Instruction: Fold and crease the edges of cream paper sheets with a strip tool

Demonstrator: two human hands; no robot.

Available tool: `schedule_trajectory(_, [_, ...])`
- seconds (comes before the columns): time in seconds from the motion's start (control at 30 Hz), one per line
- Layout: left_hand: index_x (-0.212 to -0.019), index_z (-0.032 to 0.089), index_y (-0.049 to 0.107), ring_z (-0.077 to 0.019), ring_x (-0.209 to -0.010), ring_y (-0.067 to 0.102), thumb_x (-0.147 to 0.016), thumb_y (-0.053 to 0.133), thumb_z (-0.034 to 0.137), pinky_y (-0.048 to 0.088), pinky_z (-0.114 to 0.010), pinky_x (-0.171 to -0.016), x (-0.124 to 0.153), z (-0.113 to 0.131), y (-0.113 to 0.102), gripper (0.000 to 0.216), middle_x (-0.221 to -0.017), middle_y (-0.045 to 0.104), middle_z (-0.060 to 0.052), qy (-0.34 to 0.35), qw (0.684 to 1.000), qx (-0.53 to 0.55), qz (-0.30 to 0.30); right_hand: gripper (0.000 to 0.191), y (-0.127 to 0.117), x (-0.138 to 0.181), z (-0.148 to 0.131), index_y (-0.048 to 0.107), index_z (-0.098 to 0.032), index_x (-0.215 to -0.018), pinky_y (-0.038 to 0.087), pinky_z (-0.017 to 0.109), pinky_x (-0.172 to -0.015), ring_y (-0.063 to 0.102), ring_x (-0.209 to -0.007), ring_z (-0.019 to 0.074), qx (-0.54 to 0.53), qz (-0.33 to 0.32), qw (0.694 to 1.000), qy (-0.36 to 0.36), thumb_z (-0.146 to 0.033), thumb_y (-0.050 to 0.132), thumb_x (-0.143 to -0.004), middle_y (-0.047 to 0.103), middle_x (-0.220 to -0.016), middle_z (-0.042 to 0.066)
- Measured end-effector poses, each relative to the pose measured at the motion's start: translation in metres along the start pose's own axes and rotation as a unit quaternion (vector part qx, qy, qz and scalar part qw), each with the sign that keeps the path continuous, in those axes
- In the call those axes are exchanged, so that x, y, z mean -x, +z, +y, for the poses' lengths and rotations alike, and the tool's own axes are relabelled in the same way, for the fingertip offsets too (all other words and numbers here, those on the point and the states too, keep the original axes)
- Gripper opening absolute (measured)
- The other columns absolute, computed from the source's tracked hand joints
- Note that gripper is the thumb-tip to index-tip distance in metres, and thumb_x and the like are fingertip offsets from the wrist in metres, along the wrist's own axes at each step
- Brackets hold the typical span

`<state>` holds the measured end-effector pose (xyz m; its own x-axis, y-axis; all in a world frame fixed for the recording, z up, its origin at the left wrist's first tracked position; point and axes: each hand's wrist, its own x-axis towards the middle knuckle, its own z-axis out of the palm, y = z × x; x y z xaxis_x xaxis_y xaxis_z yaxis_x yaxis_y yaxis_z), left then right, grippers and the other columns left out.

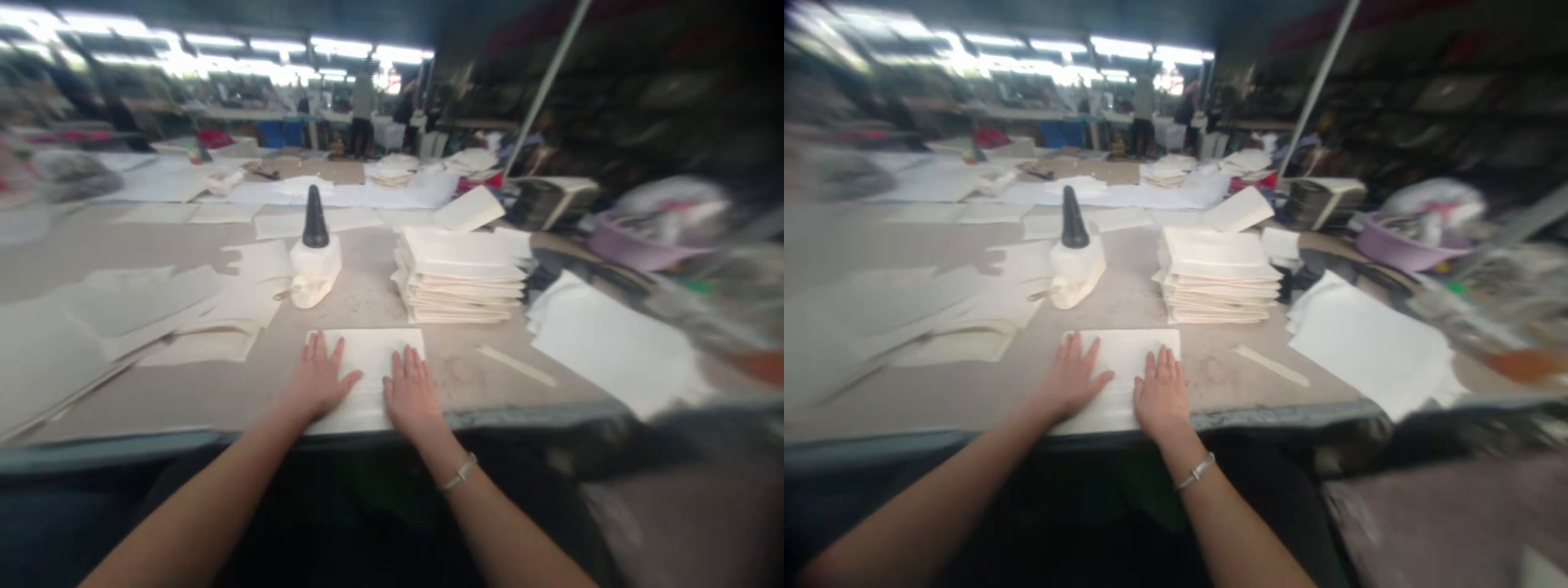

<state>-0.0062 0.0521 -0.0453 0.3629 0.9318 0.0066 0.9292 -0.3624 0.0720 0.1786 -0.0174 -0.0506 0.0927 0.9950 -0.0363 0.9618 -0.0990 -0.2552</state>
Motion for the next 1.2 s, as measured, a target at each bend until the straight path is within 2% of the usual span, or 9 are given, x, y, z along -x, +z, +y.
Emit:
schedule_trajectory(0.2, [-0.145, 0.019, 0.032, -0.0449, -0.138, 0.020, -0.085, 0.035, 0.065, 0.020, -0.053, -0.109, -0.022, -0.010, 0.008, 0.076, -0.151, 0.023, -0.025, -0.035, 0.999, -0.030, 0.014, 0.067, -0.021, 0.002, 0.036, 0.029, -0.014, -0.147, 0.011, 0.040, -0.116, 0.010, -0.144, 0.0259, -0.052, -0.048, 0.995, -0.073, -0.053, 0.034, -0.093, 0.014, -0.156, 0.013])
schedule_trajectory(0.27, [-0.145, 0.019, 0.032, -0.0451, -0.138, 0.021, -0.084, 0.034, 0.066, 0.021, -0.053, -0.108, -0.023, -0.010, 0.008, 0.077, -0.150, 0.024, -0.025, -0.039, 0.999, -0.035, 0.009, 0.065, -0.033, 0.001, 0.064, 0.031, -0.012, -0.146, 0.014, 0.039, -0.115, 0.016, -0.143, 0.0251, -0.051, -0.051, 0.997, -0.015, -0.050, 0.033, -0.094, 0.019, -0.155, 0.014])
schedule_trajectory(0.37, [-0.145, 0.020, 0.031, -0.0456, -0.137, 0.022, -0.086, 0.029, 0.065, 0.020, -0.058, -0.107, -0.022, -0.004, 0.003, 0.074, -0.149, 0.026, -0.026, -0.055, 0.997, -0.051, -0.003, 0.062, -0.049, -0.003, 0.116, 0.032, -0.003, -0.144, 0.021, 0.038, -0.113, 0.023, -0.141, 0.0273, -0.006, 0.013, 0.993, 0.115, -0.037, 0.038, -0.093, 0.026, -0.152, 0.020])
schedule_trajectory(0.47, [-0.144, 0.018, 0.035, -0.0480, -0.137, 0.019, -0.089, 0.026, 0.060, 0.016, -0.068, -0.103, -0.025, 0.010, -0.004, 0.069, -0.151, 0.023, -0.026, -0.063, 0.996, -0.070, 0.000, 0.062, -0.059, -0.007, 0.162, 0.032, -0.006, -0.144, 0.024, 0.041, -0.111, 0.026, -0.139, 0.0277, 0.052, 0.070, 0.984, 0.155, -0.031, 0.045, -0.089, 0.032, -0.150, 0.018])
schedule_trajectory(0.6, [-0.142, 0.021, 0.038, -0.0399, -0.140, 0.016, -0.092, 0.025, 0.050, 0.015, -0.071, -0.103, -0.034, 0.021, -0.011, 0.060, -0.153, 0.025, -0.015, 0.024, 0.998, -0.061, -0.010, 0.051, -0.064, -0.006, 0.197, 0.049, -0.015, -0.133, 0.036, 0.040, -0.100, 0.046, -0.122, 0.0277, 0.051, 0.037, 0.981, 0.183, -0.040, 0.048, -0.089, 0.051, -0.133, 0.015])
schedule_trajectory(0.73, [-0.138, 0.018, 0.043, -0.0356, -0.130, 0.037, -0.090, 0.031, 0.052, 0.023, -0.066, -0.103, -0.045, 0.017, -0.020, 0.060, -0.143, 0.043, -0.016, 0.044, 0.998, -0.048, -0.014, 0.032, -0.063, -0.006, 0.199, 0.062, -0.016, -0.111, 0.040, 0.034, -0.091, 0.054, -0.109, 0.0248, 0.071, 0.024, 0.984, 0.162, -0.035, 0.045, -0.093, 0.061, -0.108, 0.014])
schedule_trajectory(0.93, [-0.126, 0.016, 0.055, -0.0286, -0.115, 0.050, -0.090, 0.034, 0.046, 0.037, -0.043, -0.100, -0.051, 0.004, -0.025, 0.051, -0.123, 0.057, -0.014, 0.073, 0.996, -0.042, 0.006, 0.034, -0.066, -0.012, 0.169, 0.059, -0.013, -0.104, 0.044, 0.033, -0.074, 0.061, -0.088, 0.0223, 0.091, 0.032, 0.985, 0.145, -0.026, 0.028, -0.098, 0.057, -0.108, 0.015])
schedule_trajectory(1.07, [-0.132, 0.014, 0.049, -0.0311, -0.126, 0.042, -0.092, 0.031, 0.040, 0.031, -0.051, -0.105, -0.045, 0.010, -0.016, 0.051, -0.136, 0.049, -0.015, 0.078, 0.996, -0.036, 0.019, 0.032, -0.068, -0.022, 0.142, 0.057, -0.014, -0.102, 0.043, 0.030, -0.072, 0.061, -0.082, 0.0198, 0.062, 0.025, 0.993, 0.096, -0.023, 0.026, -0.098, 0.060, -0.104, 0.013])
schedule_trajectory(1.2, [-0.141, 0.021, 0.039, -0.0344, -0.139, 0.024, -0.094, 0.028, 0.044, 0.021, -0.060, -0.109, -0.040, 0.047, -0.011, 0.053, -0.151, 0.032, -0.008, 0.159, 0.986, 0.018, -0.050, 0.036, -0.065, -0.035, 0.121, 0.057, -0.017, -0.105, 0.042, 0.028, -0.076, 0.062, -0.087, 0.0194, 0.026, 0.027, 0.998, 0.046, -0.039, 0.028, -0.099, 0.065, -0.101, 0.009])
